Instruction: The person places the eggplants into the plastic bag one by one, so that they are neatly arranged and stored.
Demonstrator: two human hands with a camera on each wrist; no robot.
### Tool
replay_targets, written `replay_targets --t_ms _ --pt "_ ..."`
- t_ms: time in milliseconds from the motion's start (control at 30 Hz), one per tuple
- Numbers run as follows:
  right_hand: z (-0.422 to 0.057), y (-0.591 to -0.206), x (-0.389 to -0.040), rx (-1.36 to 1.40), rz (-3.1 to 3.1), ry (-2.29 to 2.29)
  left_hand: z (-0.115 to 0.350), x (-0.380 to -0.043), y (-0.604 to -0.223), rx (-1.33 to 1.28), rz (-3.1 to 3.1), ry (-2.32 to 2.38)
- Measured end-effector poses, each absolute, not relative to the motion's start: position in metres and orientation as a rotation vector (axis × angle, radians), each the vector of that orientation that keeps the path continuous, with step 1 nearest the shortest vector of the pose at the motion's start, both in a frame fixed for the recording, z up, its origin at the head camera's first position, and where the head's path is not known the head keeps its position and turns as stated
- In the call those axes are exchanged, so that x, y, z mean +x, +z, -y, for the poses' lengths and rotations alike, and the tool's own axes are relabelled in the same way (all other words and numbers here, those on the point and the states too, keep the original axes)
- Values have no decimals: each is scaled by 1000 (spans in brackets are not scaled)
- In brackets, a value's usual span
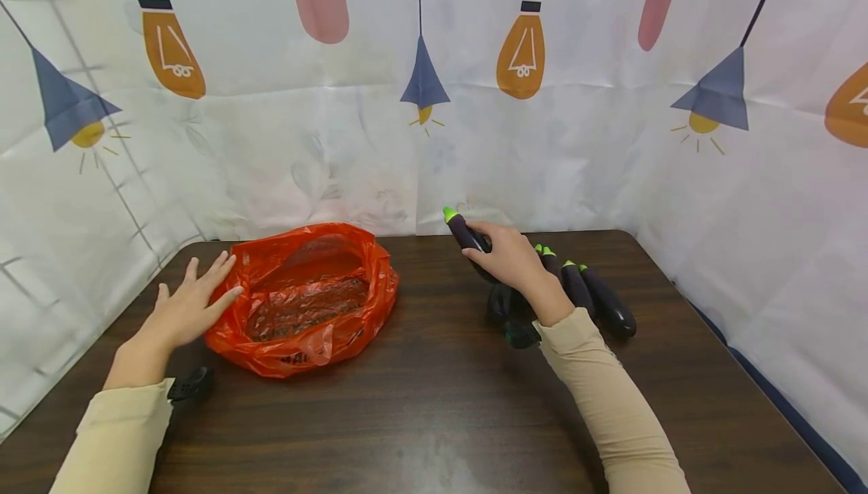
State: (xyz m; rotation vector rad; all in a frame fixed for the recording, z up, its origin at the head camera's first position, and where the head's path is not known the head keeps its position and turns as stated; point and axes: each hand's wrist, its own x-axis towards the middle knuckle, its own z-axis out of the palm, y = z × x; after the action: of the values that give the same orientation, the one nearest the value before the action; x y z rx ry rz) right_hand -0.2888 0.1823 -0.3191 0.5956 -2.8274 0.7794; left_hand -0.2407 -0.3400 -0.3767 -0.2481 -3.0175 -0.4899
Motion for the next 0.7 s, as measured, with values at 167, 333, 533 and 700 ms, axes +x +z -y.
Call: replay_targets --t_ms 167,333,533,700 --pt "-170 -320 -290 623 2823 825 340 -241 -378 -254 3016 -486" --pt "-154 -323 -290 597 2810 902 339 -240 -376 -251 3018 -494" --pt "-134 -328 -291 570 2773 973 338 -240 -374 -254 3020 -492" --pt "-120 -331 -292 560 2753 1040 339 -240 -374 -256 3022 -486"
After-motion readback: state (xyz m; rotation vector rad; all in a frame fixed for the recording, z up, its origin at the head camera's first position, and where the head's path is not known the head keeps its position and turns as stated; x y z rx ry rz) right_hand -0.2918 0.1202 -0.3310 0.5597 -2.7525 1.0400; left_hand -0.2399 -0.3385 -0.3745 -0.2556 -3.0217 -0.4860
